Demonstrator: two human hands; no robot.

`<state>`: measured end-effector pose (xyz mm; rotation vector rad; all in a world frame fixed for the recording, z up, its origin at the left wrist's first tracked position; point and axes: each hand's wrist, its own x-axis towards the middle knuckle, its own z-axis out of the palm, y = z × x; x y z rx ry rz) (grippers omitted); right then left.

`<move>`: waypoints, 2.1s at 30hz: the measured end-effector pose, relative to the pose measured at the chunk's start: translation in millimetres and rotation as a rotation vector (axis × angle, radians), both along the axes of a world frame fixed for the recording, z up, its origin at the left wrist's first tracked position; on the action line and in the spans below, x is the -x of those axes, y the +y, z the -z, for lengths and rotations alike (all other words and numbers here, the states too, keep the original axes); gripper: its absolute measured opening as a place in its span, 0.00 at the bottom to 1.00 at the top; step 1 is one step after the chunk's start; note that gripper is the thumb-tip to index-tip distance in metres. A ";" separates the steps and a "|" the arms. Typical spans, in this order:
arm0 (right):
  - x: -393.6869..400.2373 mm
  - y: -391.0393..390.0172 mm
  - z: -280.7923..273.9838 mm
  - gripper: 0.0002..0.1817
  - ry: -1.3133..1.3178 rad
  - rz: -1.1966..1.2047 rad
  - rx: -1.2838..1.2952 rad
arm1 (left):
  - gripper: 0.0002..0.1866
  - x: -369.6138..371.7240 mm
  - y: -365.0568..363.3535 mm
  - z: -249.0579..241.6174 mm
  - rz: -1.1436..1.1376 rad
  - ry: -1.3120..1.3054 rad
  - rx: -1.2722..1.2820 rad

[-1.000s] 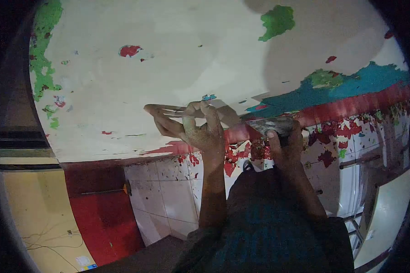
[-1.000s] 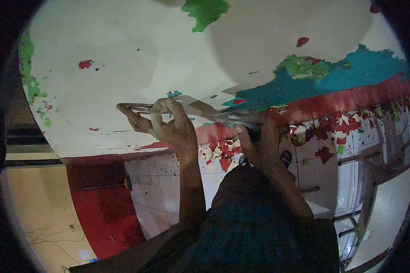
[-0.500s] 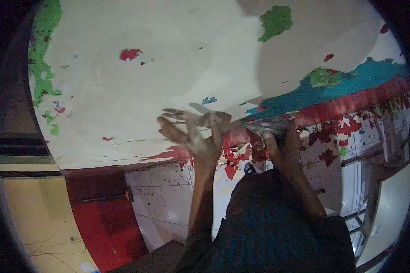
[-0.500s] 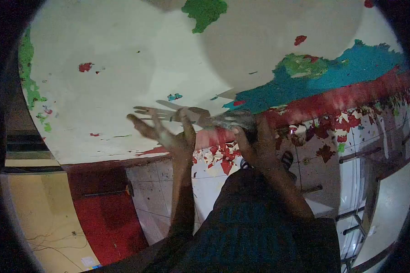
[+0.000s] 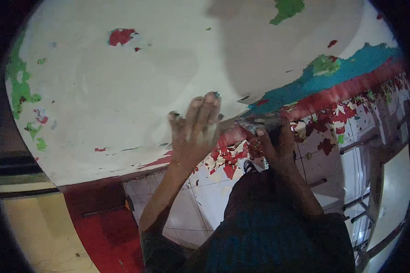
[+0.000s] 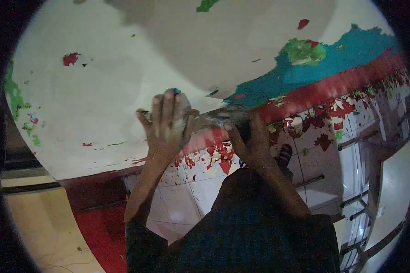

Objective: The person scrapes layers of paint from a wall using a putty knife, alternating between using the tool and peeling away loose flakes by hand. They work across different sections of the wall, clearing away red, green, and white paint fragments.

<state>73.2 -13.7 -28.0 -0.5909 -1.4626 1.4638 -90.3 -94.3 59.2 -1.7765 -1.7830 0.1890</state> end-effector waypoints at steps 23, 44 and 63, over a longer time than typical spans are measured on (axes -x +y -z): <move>0.3 95.3 -109.2 0.13 -0.490 0.124 -1.534 | 0.34 37.9 23.6 42.9 0.102 -0.247 -0.830; -23.8 103.0 -81.1 0.12 -0.265 0.059 -0.708 | 0.29 15.7 21.9 31.3 0.083 0.037 -0.455; -56.9 32.5 15.8 0.16 -0.306 0.063 0.042 | 0.20 -18.0 40.1 35.0 0.371 -0.105 0.440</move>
